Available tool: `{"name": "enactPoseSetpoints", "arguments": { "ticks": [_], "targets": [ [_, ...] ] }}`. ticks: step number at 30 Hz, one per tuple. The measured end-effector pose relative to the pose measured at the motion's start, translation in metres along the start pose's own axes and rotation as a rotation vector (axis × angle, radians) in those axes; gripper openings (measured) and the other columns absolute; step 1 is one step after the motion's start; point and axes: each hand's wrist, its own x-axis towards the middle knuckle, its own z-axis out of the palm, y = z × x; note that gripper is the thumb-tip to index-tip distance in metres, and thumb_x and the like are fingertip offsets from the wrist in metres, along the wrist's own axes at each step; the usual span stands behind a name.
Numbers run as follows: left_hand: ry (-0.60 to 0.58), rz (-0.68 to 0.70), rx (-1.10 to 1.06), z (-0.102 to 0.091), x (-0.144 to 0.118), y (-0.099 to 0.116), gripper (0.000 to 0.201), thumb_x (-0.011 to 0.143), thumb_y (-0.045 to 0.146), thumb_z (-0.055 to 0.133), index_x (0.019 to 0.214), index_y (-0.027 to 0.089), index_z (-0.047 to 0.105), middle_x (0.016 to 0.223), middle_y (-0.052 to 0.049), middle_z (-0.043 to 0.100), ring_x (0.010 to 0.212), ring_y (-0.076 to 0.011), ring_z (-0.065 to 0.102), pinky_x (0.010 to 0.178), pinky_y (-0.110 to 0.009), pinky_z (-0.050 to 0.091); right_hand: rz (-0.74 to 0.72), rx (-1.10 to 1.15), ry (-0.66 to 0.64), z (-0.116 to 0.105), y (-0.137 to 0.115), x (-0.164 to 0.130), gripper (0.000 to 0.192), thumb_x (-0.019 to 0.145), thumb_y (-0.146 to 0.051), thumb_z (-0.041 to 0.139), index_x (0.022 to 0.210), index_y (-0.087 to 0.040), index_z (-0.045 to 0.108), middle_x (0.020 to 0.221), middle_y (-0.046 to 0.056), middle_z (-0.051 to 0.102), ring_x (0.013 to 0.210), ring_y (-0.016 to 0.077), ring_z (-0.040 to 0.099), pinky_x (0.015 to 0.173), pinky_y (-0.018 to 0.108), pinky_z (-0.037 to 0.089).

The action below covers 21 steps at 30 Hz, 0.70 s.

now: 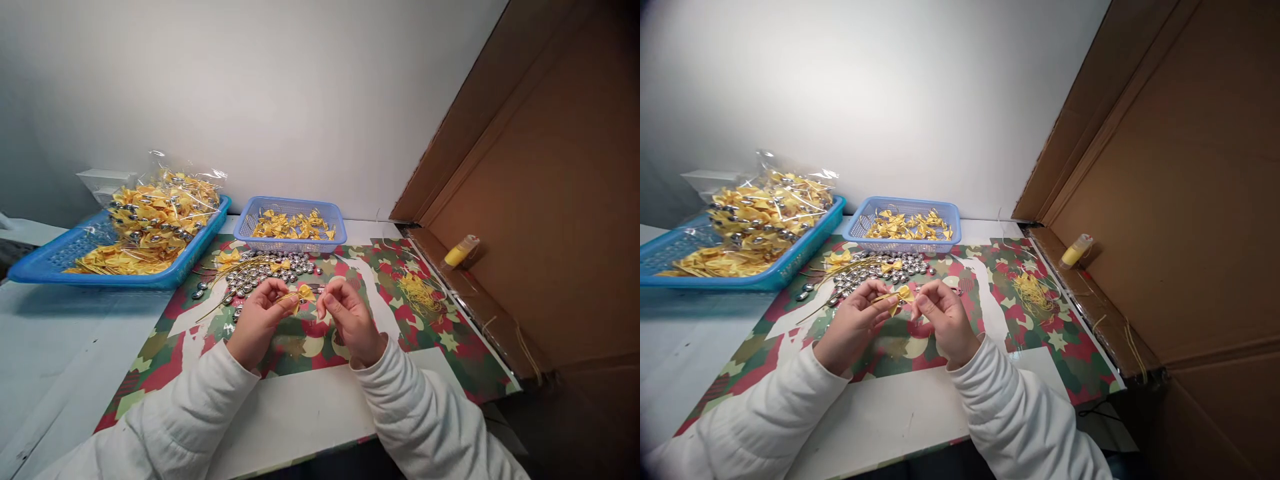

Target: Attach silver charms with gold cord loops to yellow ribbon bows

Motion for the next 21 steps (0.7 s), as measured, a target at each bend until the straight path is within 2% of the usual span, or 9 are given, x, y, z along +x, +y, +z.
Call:
{"name": "enactPoseSetpoints", "arguments": {
  "ticks": [3,7,9,14,18,21],
  "targets": [
    [0.017,-0.025,-0.090,0.002,-0.001,0.003,0.044,0.053,0.035,0.087,0.077,0.020,0.052,0.071,0.007,0.056,0.060,-0.0081,0.055,0.055,-0.019,0.049,0.087,0.065,-0.047,0.005,0.007,-0.003,0.032,0.086,-0.050,0.063,0.081,-0.021,0.051,0.056,-0.005,0.053,0.052,0.0096,0.047,0.055,0.023,0.041],
    [0.038,-0.040,-0.140,0.003,-0.002,0.008,0.045,0.050,0.029,0.088,0.075,0.019,0.052,0.072,0.007,0.053,0.060,-0.0076,0.051,0.047,-0.016,0.048,0.135,0.059,-0.048,0.007,0.012,-0.005,0.030,0.086,-0.047,0.062,0.079,-0.021,0.049,0.053,-0.007,0.050,0.046,0.0078,0.040,0.046,0.021,0.034],
    [0.035,-0.042,-0.147,0.003,-0.002,0.008,0.044,0.050,0.026,0.088,0.074,0.019,0.052,0.070,0.007,0.052,0.058,-0.0071,0.049,0.044,-0.014,0.046,0.107,-0.018,-0.040,0.007,0.012,-0.006,0.026,0.088,-0.043,0.060,0.078,-0.021,0.049,0.053,-0.007,0.050,0.045,0.0076,0.041,0.046,0.021,0.035],
    [0.033,0.002,-0.159,0.004,-0.002,0.008,0.042,0.050,0.022,0.086,0.073,0.019,0.051,0.068,0.009,0.050,0.054,-0.0054,0.048,0.042,-0.013,0.043,-0.098,-0.402,0.065,0.009,0.005,-0.009,0.007,0.087,-0.024,0.056,0.081,-0.019,0.057,0.059,-0.004,0.057,0.051,0.0103,0.055,0.050,0.022,0.042],
    [0.003,0.145,-0.094,0.003,-0.004,0.008,0.034,0.059,0.022,0.083,0.072,0.019,0.052,0.066,0.008,0.053,0.052,-0.0058,0.050,0.046,-0.016,0.046,-0.145,-0.428,0.147,0.012,0.002,-0.012,0.003,0.085,-0.020,0.057,0.084,-0.018,0.059,0.057,-0.003,0.060,0.051,0.0122,0.060,0.050,0.023,0.046],
    [0.005,0.389,0.069,0.002,-0.008,0.006,0.023,0.069,0.018,0.077,0.073,0.019,0.054,0.068,0.005,0.056,0.060,-0.0089,0.058,0.054,-0.018,0.051,-0.139,-0.367,0.196,0.012,0.001,-0.015,0.004,0.086,-0.020,0.057,0.082,-0.019,0.058,0.059,-0.002,0.063,0.054,0.0129,0.062,0.058,0.026,0.051]
  ]
}}
